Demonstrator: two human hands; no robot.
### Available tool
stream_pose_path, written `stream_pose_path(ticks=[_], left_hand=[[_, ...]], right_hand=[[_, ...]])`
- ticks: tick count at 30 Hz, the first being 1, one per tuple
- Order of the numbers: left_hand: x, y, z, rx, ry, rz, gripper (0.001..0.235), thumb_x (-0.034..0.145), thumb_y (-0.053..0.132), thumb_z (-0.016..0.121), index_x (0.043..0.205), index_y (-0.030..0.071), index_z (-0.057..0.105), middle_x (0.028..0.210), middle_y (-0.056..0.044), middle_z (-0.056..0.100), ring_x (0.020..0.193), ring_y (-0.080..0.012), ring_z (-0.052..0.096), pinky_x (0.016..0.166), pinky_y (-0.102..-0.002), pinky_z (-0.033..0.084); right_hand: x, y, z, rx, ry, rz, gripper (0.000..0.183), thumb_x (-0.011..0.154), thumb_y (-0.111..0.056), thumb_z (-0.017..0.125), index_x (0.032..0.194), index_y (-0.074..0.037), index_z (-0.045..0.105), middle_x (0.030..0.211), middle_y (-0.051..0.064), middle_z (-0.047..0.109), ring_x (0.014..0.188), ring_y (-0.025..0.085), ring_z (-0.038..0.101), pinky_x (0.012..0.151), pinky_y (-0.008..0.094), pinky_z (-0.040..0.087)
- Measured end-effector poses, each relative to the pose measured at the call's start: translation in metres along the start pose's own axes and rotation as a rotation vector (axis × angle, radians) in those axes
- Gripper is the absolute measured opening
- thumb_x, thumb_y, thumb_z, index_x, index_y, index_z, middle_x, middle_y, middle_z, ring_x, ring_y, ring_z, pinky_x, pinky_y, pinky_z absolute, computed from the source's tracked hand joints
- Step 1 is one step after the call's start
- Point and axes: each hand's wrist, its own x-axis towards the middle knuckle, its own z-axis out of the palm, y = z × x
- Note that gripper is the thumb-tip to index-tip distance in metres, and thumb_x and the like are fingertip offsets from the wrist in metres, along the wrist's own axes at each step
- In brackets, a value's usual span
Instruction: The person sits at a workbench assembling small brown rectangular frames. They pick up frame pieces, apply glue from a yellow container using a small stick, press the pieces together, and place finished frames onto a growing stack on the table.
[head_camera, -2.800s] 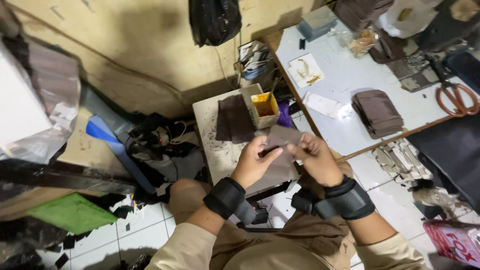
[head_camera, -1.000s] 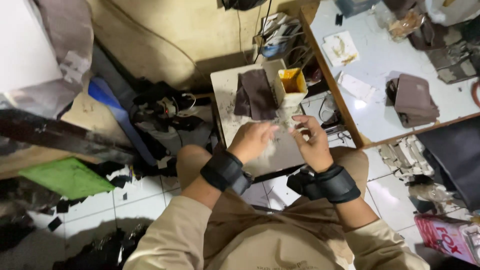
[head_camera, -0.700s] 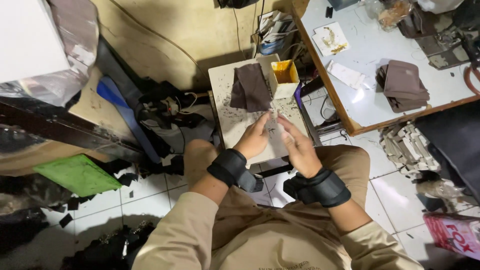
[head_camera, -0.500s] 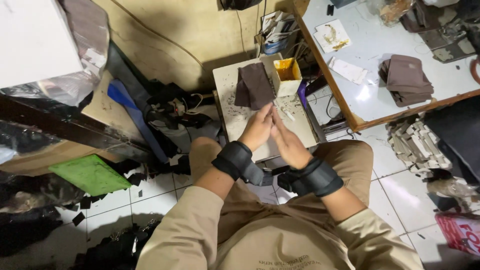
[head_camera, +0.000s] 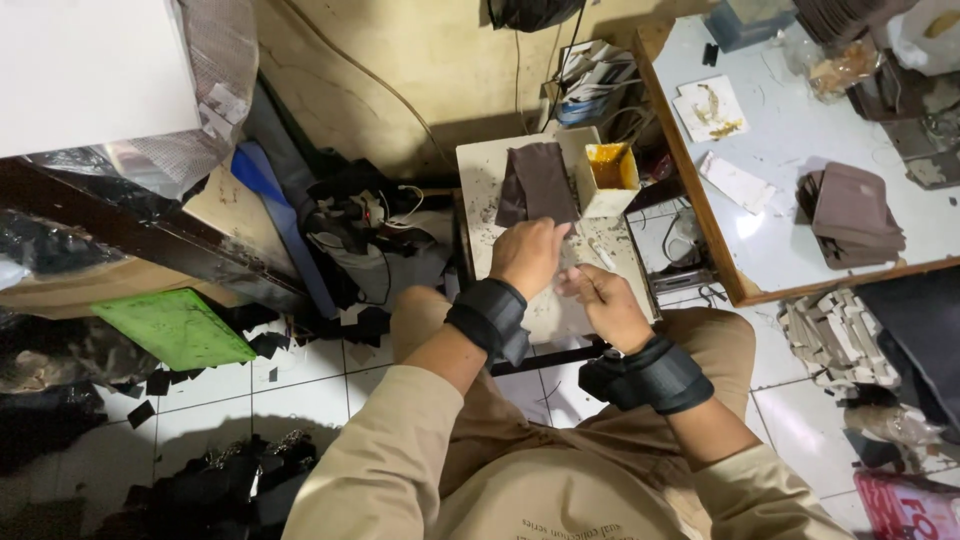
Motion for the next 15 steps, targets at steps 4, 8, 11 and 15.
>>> stream_pose_path(ticks=[4, 8, 11, 15], left_hand=[[0.007, -0.006, -0.023, -0.146, -0.328, -0.116, 0.045, 0.100, 0.006, 0.051, 0.143, 0.010, 0.040, 0.114, -0.023, 0.070, 0.108, -0.0440, 0.071, 0.088, -0.057, 0.060], [0.012, -0.020, -0.003, -0.111, -0.300, -0.072, 0.032, 0.097, 0.014, 0.054, 0.128, 0.008, 0.060, 0.106, -0.019, 0.073, 0.105, -0.0422, 0.072, 0.084, -0.054, 0.061], [0.015, -0.010, -0.014, -0.098, -0.323, -0.035, 0.030, 0.095, 0.028, 0.061, 0.120, 0.012, 0.066, 0.096, -0.015, 0.075, 0.100, -0.0391, 0.074, 0.084, -0.053, 0.060], [0.015, 0.001, -0.014, -0.042, -0.227, 0.085, 0.039, 0.090, 0.029, 0.064, 0.121, 0.006, 0.064, 0.087, -0.021, 0.075, 0.090, -0.0420, 0.075, 0.085, -0.056, 0.057]], right_hand=[[0.010, -0.002, -0.008, -0.097, 0.052, 0.002, 0.023, 0.106, -0.014, 0.056, 0.112, -0.002, 0.074, 0.087, 0.023, 0.076, 0.085, 0.029, 0.076, 0.072, 0.042, 0.062], [0.027, 0.001, -0.017, 0.034, 0.027, -0.068, 0.031, 0.100, 0.004, 0.056, 0.130, 0.001, 0.065, 0.107, 0.024, 0.074, 0.102, 0.030, 0.070, 0.077, 0.047, 0.061], [0.036, -0.005, -0.019, 0.085, 0.019, -0.061, 0.024, 0.102, -0.004, 0.061, 0.125, 0.001, 0.069, 0.100, 0.022, 0.074, 0.099, 0.024, 0.070, 0.075, 0.044, 0.062], [0.041, -0.019, -0.016, 0.209, -0.037, -0.002, 0.024, 0.103, -0.018, 0.068, 0.117, 0.000, 0.073, 0.093, 0.017, 0.076, 0.089, 0.016, 0.069, 0.076, 0.036, 0.063]])
